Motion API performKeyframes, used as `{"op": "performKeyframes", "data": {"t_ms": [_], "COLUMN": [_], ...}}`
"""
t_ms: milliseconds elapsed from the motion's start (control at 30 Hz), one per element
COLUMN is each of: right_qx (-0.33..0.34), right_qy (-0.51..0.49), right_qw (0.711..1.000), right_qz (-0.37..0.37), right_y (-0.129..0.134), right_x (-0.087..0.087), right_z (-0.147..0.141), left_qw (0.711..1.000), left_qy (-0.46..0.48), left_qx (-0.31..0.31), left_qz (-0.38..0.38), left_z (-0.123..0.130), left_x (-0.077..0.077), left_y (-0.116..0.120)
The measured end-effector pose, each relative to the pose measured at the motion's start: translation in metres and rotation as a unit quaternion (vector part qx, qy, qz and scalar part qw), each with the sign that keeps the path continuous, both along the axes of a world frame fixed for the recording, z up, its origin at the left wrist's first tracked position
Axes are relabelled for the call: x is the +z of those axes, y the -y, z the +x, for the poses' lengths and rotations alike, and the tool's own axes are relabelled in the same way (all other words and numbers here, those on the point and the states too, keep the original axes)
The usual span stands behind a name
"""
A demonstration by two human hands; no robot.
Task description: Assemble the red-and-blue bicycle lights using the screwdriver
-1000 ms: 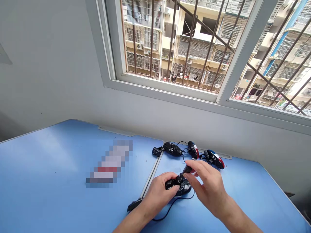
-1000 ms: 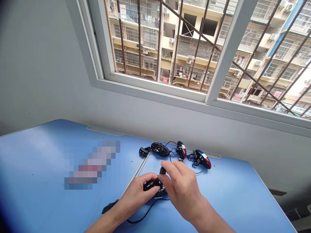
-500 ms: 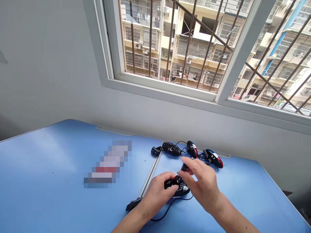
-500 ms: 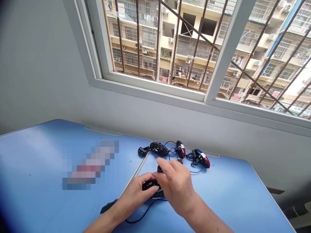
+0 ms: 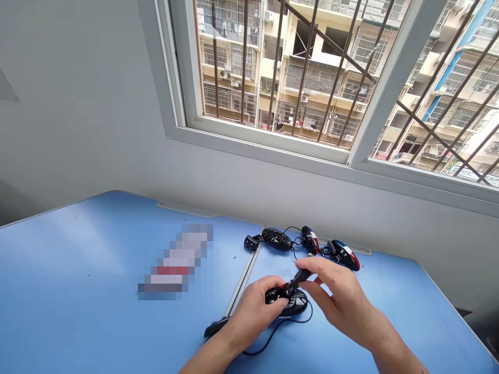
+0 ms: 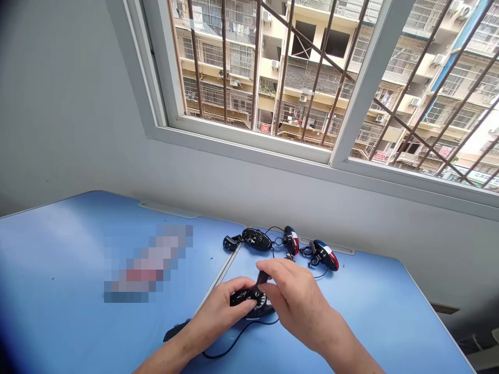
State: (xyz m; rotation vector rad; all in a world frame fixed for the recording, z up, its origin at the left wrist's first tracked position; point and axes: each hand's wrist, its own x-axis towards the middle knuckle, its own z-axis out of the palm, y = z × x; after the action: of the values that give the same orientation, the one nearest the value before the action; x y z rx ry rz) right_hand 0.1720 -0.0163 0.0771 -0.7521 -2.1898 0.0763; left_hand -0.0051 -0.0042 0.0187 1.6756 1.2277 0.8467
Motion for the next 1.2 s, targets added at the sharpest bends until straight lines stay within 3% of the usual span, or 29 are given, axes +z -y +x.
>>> {"op": "performKeyframes", "data": {"t_ms": [300,500,633,900,1067,1200], "right_qx": [-0.039,-0.097,-0.110,-0.050,-0.002,0.021], "right_qy": [-0.018,-0.029,-0.043,-0.084,-0.055,-0.027], "right_qw": [0.999,0.992,0.989,0.995,0.998,0.999], "right_qz": [0.015,0.081,0.086,0.026,0.038,0.007], "right_y": [0.005,0.005,0.004,-0.002,-0.007,-0.004], "right_x": [-0.007,-0.010,-0.015,-0.017,-0.016,-0.007], "right_z": [-0.006,-0.017,-0.021,-0.014,-0.010,-0.005], "left_qw": [1.000,1.000,1.000,0.999,0.999,0.999], "left_qy": [0.005,0.012,0.014,0.031,0.031,0.031], "left_qx": [0.004,-0.006,0.003,-0.010,-0.010,-0.003], "left_qz": [-0.022,-0.008,0.000,-0.003,-0.007,-0.015], "left_z": [0.001,0.000,0.000,-0.001,-0.001,-0.002], "left_x": [-0.001,-0.003,-0.003,-0.002,-0.004,-0.010], "left_y": [-0.001,-0.002,-0.002,-0.002,-0.003,-0.005]}}
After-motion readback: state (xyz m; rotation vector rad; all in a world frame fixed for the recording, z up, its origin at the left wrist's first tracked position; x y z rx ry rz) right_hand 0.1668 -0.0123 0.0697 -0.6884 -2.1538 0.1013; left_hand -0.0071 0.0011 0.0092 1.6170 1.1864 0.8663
